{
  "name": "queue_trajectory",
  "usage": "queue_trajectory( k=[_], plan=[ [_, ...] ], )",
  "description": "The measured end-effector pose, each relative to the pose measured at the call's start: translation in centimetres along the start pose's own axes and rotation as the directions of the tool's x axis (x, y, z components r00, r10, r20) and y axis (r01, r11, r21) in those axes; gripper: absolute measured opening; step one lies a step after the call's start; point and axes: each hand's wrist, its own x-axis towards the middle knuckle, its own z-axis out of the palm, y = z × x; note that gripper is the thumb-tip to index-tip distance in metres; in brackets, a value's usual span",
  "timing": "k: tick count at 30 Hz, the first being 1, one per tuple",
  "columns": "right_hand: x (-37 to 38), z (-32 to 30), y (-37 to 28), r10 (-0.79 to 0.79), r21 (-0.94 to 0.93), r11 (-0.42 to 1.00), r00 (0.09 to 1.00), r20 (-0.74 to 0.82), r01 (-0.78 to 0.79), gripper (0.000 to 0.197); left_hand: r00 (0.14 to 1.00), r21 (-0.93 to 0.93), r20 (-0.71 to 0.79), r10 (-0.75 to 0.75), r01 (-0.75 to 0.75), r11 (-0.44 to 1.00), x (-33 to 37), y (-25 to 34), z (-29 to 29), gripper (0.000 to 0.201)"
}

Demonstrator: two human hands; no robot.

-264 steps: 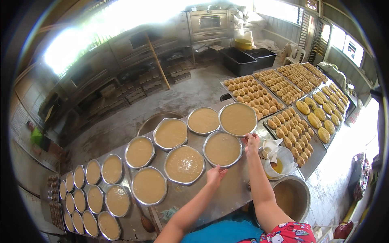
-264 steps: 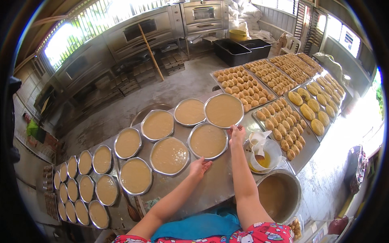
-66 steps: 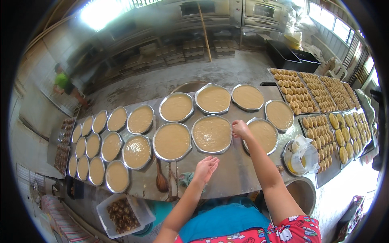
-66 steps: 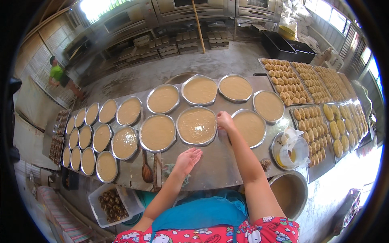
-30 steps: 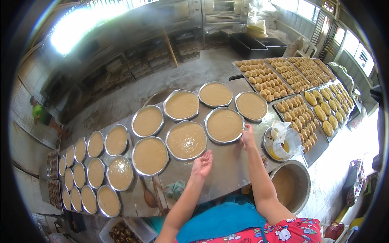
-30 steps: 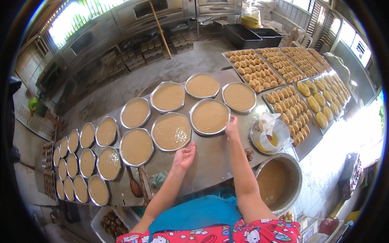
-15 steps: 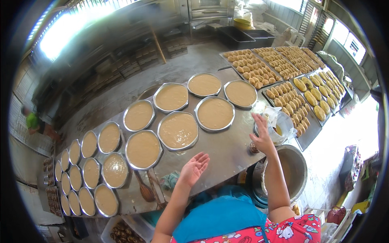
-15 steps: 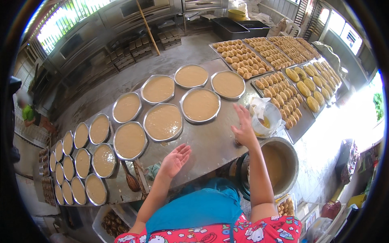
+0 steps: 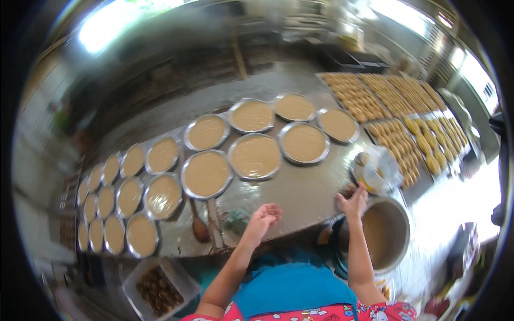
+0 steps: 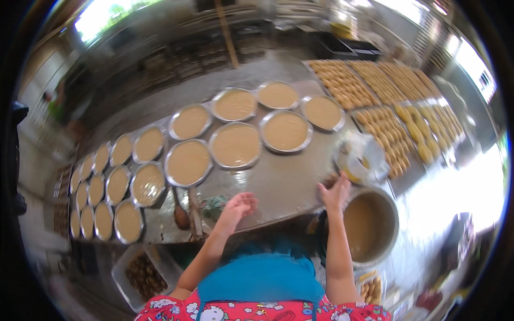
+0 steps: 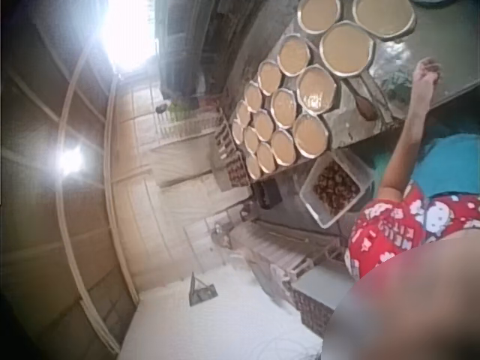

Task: The person pours batter from a large container into multiple round metal pans and small cupcake liners using a ladle. The person places filled pans on a stainless steel table and arranges filled liners in a tray. The person also places small round dough balls into some of the filled pans.

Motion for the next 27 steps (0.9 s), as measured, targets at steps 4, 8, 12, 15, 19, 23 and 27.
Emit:
queue_trajectory(
  k=[4,8,12,15,19,23,27],
  plan=[
    [-3.3,-1.5,1.5,-0.082,-0.151,0.985,0.996,0.020,0.084,0.081,0.990,0.030,-0.123,0.062,-0.059,0.998,-7.2,-2.9,-2.3,0.037],
    [-7.2,-5.3,2.9,-0.324,-0.069,0.945,0.944,-0.067,0.319,0.070,0.938,0.039,-0.276,0.209,-0.206,0.978,-15.6,-8.1,-2.1,0.038],
    [-11.0,-7.2,2.0,-0.503,0.263,0.826,0.863,-0.054,0.498,0.057,0.854,-0.001,-0.418,0.309,-0.341,0.940,-22.3,-14.0,1.3,0.034],
    [-13.6,-7.8,-0.9,-0.657,0.551,0.624,0.754,-0.014,0.554,0.050,0.816,0.103,-0.491,0.304,-0.293,0.951,-26.7,-16.1,3.6,0.032],
    [-18.5,-9.2,-7.2,-0.680,0.694,0.616,0.697,0.230,0.372,0.045,0.773,0.137,-0.594,0.224,-0.177,0.975,-32.8,-16.6,5.5,0.032],
    [-24.5,-11.1,-12.0,-0.805,0.820,0.455,0.554,0.211,0.348,0.042,0.611,0.175,-0.731,0.304,-0.262,0.949,-36.9,-17.8,4.9,0.027],
    [-30.6,-12.4,-16.1,-0.880,0.892,0.369,0.406,0.245,0.263,0.039,0.511,0.251,-0.779,0.363,-0.276,0.928,-40.0,-18.2,2.7,0.023]
  ],
)
